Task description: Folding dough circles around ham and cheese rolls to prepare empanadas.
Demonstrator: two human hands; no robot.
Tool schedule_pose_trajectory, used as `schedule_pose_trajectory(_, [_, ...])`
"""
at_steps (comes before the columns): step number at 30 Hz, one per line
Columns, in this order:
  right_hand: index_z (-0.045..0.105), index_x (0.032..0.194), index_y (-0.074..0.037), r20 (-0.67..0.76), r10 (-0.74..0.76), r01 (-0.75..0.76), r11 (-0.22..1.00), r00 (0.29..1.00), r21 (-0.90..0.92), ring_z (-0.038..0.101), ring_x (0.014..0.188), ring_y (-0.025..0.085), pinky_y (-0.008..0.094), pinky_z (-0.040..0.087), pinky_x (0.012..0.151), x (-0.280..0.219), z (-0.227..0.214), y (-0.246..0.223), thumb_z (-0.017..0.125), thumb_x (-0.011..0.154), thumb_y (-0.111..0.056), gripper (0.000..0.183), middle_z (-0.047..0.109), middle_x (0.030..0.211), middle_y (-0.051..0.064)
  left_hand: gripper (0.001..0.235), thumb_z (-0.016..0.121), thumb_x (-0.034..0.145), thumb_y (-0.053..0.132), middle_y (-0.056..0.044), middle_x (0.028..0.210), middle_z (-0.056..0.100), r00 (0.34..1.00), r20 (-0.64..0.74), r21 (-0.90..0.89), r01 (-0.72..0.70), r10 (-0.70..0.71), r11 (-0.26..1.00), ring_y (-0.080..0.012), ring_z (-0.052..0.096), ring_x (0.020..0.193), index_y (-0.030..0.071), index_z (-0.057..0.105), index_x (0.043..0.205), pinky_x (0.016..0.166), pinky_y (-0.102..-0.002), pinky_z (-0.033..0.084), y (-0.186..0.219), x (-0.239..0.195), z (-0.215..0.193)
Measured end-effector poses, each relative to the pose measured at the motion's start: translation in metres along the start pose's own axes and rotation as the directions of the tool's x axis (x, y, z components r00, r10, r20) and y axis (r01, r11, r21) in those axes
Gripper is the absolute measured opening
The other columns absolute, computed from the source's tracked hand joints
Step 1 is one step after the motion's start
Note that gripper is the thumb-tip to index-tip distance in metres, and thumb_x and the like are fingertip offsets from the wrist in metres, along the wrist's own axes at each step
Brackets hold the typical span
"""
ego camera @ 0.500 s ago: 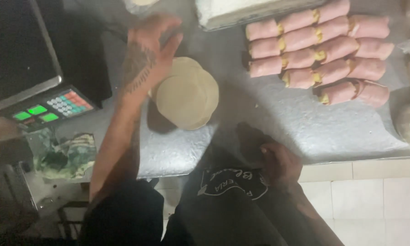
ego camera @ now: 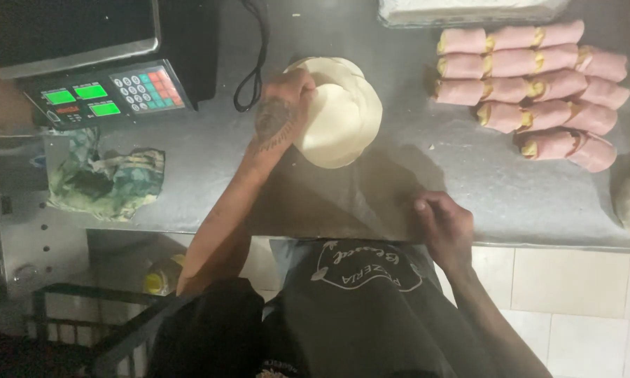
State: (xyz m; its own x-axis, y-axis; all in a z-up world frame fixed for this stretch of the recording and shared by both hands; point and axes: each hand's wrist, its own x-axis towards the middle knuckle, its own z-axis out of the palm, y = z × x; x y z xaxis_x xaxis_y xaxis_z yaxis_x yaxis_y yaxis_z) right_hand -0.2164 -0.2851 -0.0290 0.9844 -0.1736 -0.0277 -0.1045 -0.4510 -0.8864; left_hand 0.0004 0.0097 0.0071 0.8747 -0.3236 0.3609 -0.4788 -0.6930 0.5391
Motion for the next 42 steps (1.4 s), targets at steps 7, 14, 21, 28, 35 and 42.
schedule_pose_trajectory(7, [0.059, 0.136, -0.018, 0.657, 0.056, -0.656, 0.172, 0.752, 0.735, 0.062, 0.128, 0.020, 0.032, 0.061, 0.097, 0.016, 0.007, -0.087, 0.063, 0.088, -0.044, 0.055, 0.062, 0.141, 0.005, 0.009, 0.064, 0.104, 0.008, -0.018, 0.102, 0.073, 0.948, 0.042, -0.249, -0.297, 0.317, 0.922, -0.0295, 0.075, 0.094, 0.003, 0.068, 0.109, 0.073, -0.033, 0.065, 0.137, -0.063, -0.033])
schedule_pose_trajectory(14, [0.075, 0.118, -0.005, 0.027, 0.212, -0.213, 0.976, 0.977, 0.041, 0.071, 0.081, 0.022, 0.034, 0.055, 0.071, 0.018, -0.055, -0.088, 0.065, 0.100, -0.047, 0.046, 0.074, 0.088, 0.011, 0.013, 0.076, 0.098, 0.014, -0.013, 0.093, 0.075, 0.950, -0.116, -0.571, -0.302, 0.289, 0.764, -0.0219, 0.076, 0.085, 0.003, 0.069, 0.098, 0.070, -0.031, 0.066, 0.146, -0.097, -0.033])
schedule_pose_trajectory(21, [0.073, 0.102, 0.002, 0.079, -0.356, 0.340, 0.770, 0.931, -0.540, 0.067, 0.073, 0.027, 0.039, 0.054, 0.067, 0.040, -0.076, -0.121, 0.071, 0.093, -0.034, 0.037, 0.070, 0.085, 0.018, 0.011, 0.076, 0.101, 0.014, -0.011, 0.104, 0.078, 0.990, 0.138, -0.726, 0.131, -0.044, 0.675, -0.0203, 0.078, 0.097, 0.004, 0.073, 0.105, 0.086, -0.036, 0.065, 0.136, -0.119, -0.018])
schedule_pose_trajectory(28, [0.073, 0.107, -0.003, 0.058, -0.104, 0.117, 0.946, 0.993, -0.302, 0.066, 0.069, 0.022, 0.038, 0.054, 0.063, 0.036, -0.041, -0.118, 0.075, 0.100, -0.017, 0.016, 0.070, 0.083, 0.013, 0.102, 0.027, 0.103, 0.082, -0.019, 0.164, 0.030, 0.903, 0.423, -0.550, 0.320, 0.073, -0.772, -0.0326, 0.035, 0.156, 0.005, 0.021, 0.169, 0.129, -0.051, 0.034, 0.151, -0.131, 0.056])
schedule_pose_trajectory(35, [0.074, 0.119, -0.002, -0.025, -0.393, 0.387, 0.913, 0.919, -0.127, 0.074, 0.111, 0.029, 0.036, 0.062, 0.093, 0.012, -0.008, -0.122, 0.076, 0.097, 0.001, 0.023, 0.073, 0.122, 0.017, 0.108, 0.022, 0.096, 0.082, -0.015, 0.170, 0.029, 0.828, 0.554, -0.651, 0.371, -0.081, -0.663, -0.0285, 0.034, 0.157, 0.005, 0.015, 0.170, 0.130, -0.049, 0.031, 0.158, -0.113, 0.031])
schedule_pose_trajectory(42, [0.075, 0.115, -0.001, 0.068, -0.579, 0.583, 0.804, 0.812, -0.120, 0.068, 0.125, 0.031, 0.042, 0.055, 0.106, 0.005, 0.004, -0.109, 0.077, 0.092, 0.002, 0.024, 0.070, 0.129, 0.017, 0.104, 0.026, 0.098, 0.081, -0.019, 0.171, 0.024, 0.910, 0.414, -0.708, 0.334, 0.018, -0.622, -0.0333, 0.039, 0.150, 0.006, 0.014, 0.170, 0.126, -0.050, 0.037, 0.157, -0.107, 0.024])
